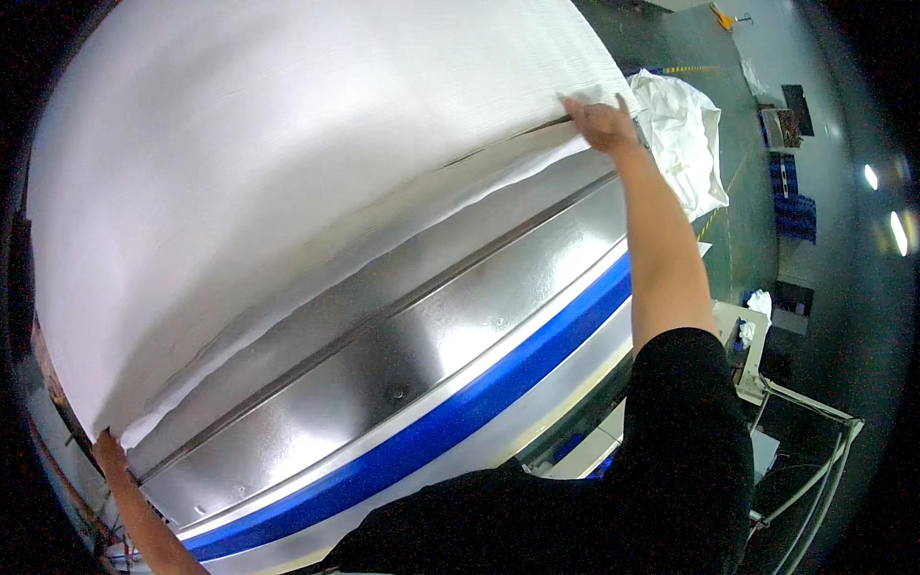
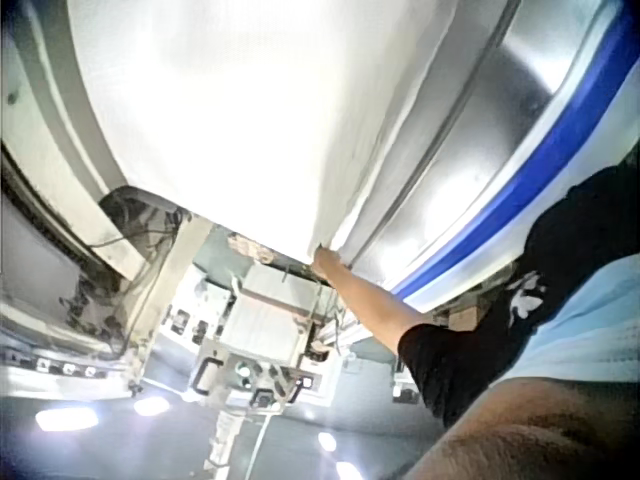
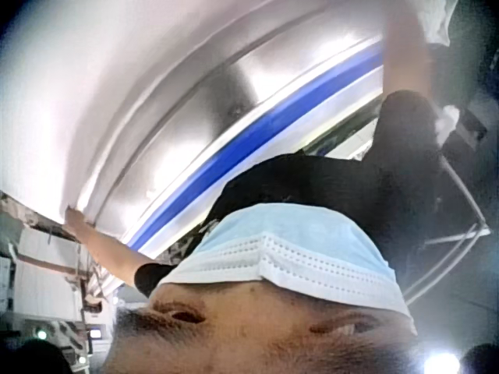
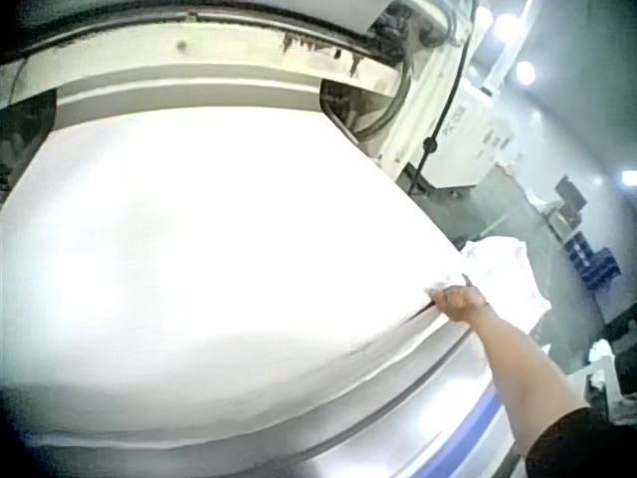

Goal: The person repeatedly feeds individual white paper sheets into a machine's input slot, aligning and inserting each sheet by hand. The person also briefly adjusts the head-mounted camera strap during the task.

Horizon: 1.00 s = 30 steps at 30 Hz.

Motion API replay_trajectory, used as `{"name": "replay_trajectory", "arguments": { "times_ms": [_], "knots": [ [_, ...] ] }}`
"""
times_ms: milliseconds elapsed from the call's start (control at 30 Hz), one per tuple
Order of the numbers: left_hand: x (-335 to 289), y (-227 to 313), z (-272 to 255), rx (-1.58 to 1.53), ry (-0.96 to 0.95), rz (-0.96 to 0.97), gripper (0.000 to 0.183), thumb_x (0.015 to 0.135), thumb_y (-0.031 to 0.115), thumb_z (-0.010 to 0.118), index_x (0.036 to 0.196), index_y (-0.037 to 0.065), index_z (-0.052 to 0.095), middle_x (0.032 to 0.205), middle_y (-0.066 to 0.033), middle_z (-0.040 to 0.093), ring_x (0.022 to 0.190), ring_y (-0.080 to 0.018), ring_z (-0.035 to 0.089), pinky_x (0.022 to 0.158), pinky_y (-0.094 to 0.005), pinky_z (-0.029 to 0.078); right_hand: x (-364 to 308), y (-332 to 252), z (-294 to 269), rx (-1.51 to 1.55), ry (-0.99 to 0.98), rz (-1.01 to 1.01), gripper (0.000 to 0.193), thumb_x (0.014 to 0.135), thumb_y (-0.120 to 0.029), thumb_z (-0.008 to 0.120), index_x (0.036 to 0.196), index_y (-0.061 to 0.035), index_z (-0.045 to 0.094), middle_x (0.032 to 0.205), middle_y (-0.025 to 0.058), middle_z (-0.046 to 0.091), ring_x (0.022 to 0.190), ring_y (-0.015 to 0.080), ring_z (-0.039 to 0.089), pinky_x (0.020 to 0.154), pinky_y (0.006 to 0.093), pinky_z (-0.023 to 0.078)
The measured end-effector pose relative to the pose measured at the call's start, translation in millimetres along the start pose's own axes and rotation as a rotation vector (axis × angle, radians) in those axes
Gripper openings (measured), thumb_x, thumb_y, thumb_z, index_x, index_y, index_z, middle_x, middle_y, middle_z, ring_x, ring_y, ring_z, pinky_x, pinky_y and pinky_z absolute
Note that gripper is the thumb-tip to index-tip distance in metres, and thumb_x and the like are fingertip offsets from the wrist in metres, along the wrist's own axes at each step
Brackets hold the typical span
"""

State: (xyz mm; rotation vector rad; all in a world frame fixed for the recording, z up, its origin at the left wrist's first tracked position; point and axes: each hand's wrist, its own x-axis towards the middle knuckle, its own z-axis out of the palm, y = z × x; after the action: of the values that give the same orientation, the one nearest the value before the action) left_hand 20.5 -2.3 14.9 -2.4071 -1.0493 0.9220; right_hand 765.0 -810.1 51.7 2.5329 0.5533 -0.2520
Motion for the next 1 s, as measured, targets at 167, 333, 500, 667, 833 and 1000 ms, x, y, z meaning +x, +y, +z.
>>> {"name": "replay_trajectory", "arguments": {
  "times_ms": [167, 333, 500, 667, 833, 1000],
  "knots": [
    [-1, -6, 1, -0.086, -0.017, -0.036, 0.028, 0.082, 0.0, 0.05, 0.109, 0.002, 0.055, 0.105, -0.0163, 0.06, 0.102, -0.0327, 0.055, 0.089, -0.0414, 0.042, 30, 64, 11, -0.267, -0.239, -0.302, 0.034, 0.084, -0.012, 0.048, 0.116, -0.0052, 0.057, 0.103, 0.0172, 0.064, 0.102, 0.0286, 0.06, 0.092, 0.0393, 0.044],
    [-5, -9, 3, 0.062, -0.132, -0.014, 0.033, 0.084, 0.006, 0.048, 0.117, 0.004, 0.052, 0.114, -0.0139, 0.057, 0.108, -0.03, 0.052, 0.1, -0.0395, 0.033, 29, 86, 35, -0.018, -0.197, -0.125, 0.031, 0.084, -0.01, 0.047, 0.112, -0.006, 0.059, 0.115, 0.0155, 0.06, 0.106, 0.0303, 0.057, 0.093, 0.04, 0.044],
    [-16, 4, -10, -0.025, -0.004, -0.08, 0.022, 0.084, 0.007, 0.049, 0.103, 0.009, 0.06, 0.101, -0.0115, 0.062, 0.099, -0.0303, 0.056, 0.098, -0.0406, 0.036, 40, 92, 58, -0.15, -0.096, -0.041, 0.035, 0.084, -0.005, 0.047, 0.117, -0.0133, 0.058, 0.116, 0.0103, 0.061, 0.105, 0.0266, 0.058, 0.091, 0.0367, 0.045],
    [-43, 15, -68, 0.001, -0.051, -0.074, 0.036, 0.082, 0.005, 0.049, 0.115, 0.016, 0.059, 0.112, -0.0092, 0.062, 0.106, -0.0285, 0.056, 0.103, -0.0437, 0.032, 24, 140, 34, 0.111, 0.008, -0.21, 0.039, 0.083, -0.004, 0.046, 0.119, -0.0144, 0.057, 0.111, 0.0126, 0.062, 0.104, 0.0309, 0.058, 0.089, 0.0403, 0.046],
    [-70, -21, -115, -0.066, 0.08, -0.045, 0.037, 0.083, 0.006, 0.048, 0.116, 0.02, 0.059, 0.107, -0.0122, 0.063, 0.1, -0.0338, 0.057, 0.101, -0.0455, 0.034, 18, 201, -5, 0.106, 0.074, -0.216, 0.039, 0.082, -0.008, 0.052, 0.121, -0.0123, 0.055, 0.109, 0.0183, 0.061, 0.103, 0.0365, 0.057, 0.087, 0.0432, 0.045],
    [-119, -59, -112, 0.0, 0.016, 0.093, 0.038, 0.08, 0.008, 0.05, 0.115, 0.02, 0.06, 0.101, -0.0144, 0.064, 0.096, -0.0369, 0.058, 0.091, -0.0448, 0.042, -23, 239, -14, 0.06, -0.121, -0.166, 0.04, 0.081, -0.006, 0.052, 0.121, -0.0108, 0.055, 0.108, 0.0209, 0.061, 0.103, 0.0381, 0.056, 0.087, 0.0441, 0.045]
  ]
}}
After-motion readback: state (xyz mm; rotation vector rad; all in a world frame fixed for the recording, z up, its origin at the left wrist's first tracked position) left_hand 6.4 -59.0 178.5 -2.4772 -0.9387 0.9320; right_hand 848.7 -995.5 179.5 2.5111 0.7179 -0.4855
